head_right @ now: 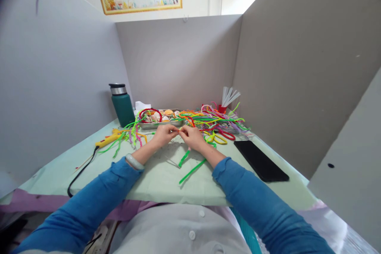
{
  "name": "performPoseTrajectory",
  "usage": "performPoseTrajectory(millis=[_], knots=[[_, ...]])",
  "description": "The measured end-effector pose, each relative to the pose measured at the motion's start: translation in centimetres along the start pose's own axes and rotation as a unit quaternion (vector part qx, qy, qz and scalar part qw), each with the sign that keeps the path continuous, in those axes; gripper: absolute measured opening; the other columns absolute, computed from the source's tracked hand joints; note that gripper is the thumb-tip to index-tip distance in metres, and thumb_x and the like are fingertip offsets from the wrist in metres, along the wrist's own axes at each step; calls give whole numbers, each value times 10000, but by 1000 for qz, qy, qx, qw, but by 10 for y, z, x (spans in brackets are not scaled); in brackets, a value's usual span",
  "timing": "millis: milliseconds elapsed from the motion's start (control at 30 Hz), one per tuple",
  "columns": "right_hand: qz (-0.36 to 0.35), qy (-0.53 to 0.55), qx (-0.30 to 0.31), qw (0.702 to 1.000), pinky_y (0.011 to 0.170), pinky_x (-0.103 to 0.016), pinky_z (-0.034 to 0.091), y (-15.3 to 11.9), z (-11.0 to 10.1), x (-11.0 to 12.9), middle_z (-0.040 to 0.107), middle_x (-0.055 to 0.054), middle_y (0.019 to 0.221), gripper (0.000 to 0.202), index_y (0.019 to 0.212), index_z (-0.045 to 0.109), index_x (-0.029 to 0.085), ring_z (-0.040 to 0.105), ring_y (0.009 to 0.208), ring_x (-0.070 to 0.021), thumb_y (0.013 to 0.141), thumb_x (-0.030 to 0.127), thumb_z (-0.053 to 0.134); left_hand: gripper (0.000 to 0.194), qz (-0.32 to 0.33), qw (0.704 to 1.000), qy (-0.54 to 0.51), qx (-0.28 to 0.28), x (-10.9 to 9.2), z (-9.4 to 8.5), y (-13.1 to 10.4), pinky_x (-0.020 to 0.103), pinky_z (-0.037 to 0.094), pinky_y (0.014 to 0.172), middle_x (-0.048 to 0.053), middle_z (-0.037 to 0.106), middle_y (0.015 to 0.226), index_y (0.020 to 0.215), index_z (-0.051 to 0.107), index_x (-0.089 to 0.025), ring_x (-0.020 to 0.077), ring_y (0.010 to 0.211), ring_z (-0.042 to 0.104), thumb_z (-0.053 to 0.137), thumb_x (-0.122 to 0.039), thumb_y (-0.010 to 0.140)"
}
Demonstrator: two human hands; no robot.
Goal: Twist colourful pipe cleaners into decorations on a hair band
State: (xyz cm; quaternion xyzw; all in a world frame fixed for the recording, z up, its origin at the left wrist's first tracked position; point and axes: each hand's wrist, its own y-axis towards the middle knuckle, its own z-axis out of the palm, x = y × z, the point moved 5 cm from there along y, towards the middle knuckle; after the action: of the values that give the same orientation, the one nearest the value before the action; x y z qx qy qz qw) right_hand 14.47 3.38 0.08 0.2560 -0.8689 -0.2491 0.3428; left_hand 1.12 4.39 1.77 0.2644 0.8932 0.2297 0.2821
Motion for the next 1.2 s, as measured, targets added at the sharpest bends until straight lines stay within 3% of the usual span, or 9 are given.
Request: performPoseTrajectory(millis=[233, 567, 1200], knots=[[-4, 4, 8, 1000, 512, -211, 294, 0, 1, 0, 560, 7, 581, 229, 775, 604, 159, 473, 518, -100, 824, 333, 465, 212, -40, 998, -34, 33, 1, 1, 0, 192, 376, 563, 17, 664, 670, 810, 708, -133, 102, 587, 522, 555, -243, 712], [-16, 5, 7, 1000, 530, -214, 308, 0, 4, -4, 560, 6, 592, 215, 768, 604, 159, 468, 540, -102, 817, 323, 473, 242, -58, 993, -86, 59, 4, 4, 1, 201, 406, 569, 41, 675, 742, 843, 696, -113, 114, 622, 550, 544, -245, 709], [-9, -16, 14, 1000, 508, -213, 279, 0, 3, -2, 556, 12, 571, 203, 734, 601, 162, 464, 519, -98, 813, 306, 482, 232, -64, 995, -35, 66, 3, 4, -1, 216, 413, 601, 36, 671, 741, 830, 695, -126, 125, 639, 549, 536, -247, 712]])
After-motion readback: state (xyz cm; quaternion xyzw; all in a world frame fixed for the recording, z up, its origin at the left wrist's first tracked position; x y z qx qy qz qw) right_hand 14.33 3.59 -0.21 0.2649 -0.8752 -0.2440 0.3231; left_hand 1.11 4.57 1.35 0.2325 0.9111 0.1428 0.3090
